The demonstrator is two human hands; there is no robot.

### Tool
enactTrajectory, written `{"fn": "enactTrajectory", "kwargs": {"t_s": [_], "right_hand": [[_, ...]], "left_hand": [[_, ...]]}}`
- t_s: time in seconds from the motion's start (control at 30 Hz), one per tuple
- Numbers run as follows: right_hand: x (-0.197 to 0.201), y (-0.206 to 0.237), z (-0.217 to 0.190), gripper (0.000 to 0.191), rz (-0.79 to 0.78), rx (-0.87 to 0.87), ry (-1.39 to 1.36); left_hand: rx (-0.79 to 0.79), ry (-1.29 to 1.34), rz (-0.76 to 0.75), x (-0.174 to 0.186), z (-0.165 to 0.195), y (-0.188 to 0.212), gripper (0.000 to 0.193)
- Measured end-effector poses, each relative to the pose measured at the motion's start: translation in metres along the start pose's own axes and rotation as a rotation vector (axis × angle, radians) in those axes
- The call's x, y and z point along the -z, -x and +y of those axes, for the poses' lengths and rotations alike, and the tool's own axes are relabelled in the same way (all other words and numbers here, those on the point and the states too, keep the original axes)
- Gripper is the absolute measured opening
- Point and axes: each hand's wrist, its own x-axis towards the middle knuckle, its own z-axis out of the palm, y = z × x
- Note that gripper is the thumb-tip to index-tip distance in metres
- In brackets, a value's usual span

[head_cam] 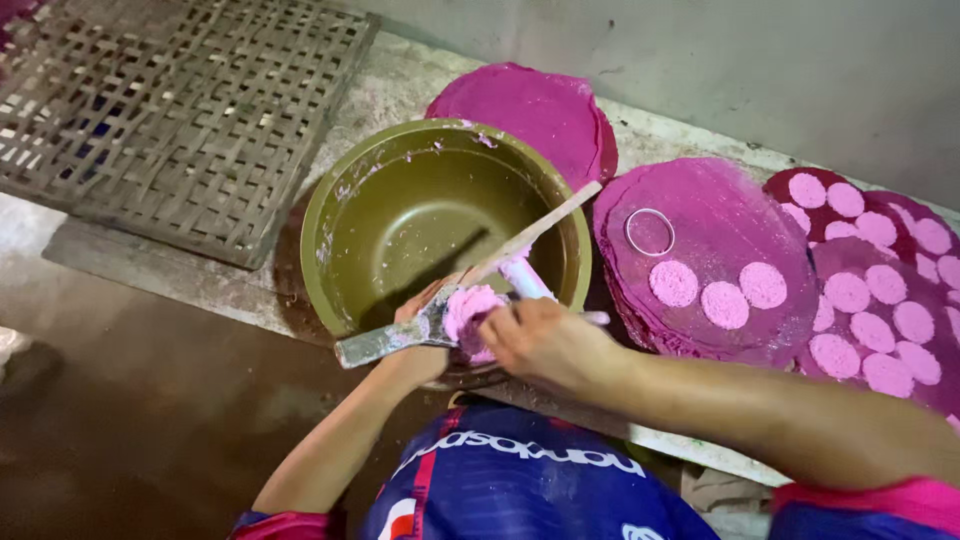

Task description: The person fills a handheld extruder press with pink batter from a large basin and squeezes round batter discs onto round pink mesh trays, arranging the discs in rows. They refill the extruder with batter by hand, continue depositing discs across several trays, and stack finished trays of discs on the table.

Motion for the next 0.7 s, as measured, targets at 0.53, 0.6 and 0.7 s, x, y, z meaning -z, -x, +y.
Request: {"fn": "enactTrajectory", "kwargs": {"t_s": [0.53,0.6,0.7], "right_hand": [[0.006,-0.015,0.016,0.018,-0.017,-0.172,-0.13],[-0.004,-0.032,0.009,0.014,-0.109,-0.12,-0.022],[0.003,-0.041,-0.006,0.015,-0.078,-0.107,0.043]], "left_hand": [[0.128,0.464,0.395,0.032,-0.029,-0.01,0.027],[-0.18,0.367,0.397,0.035,-0.019,-0.012,0.047],[-0.23,0.331,0.354,0.036,-0.003,-0.008,0.057]]}}
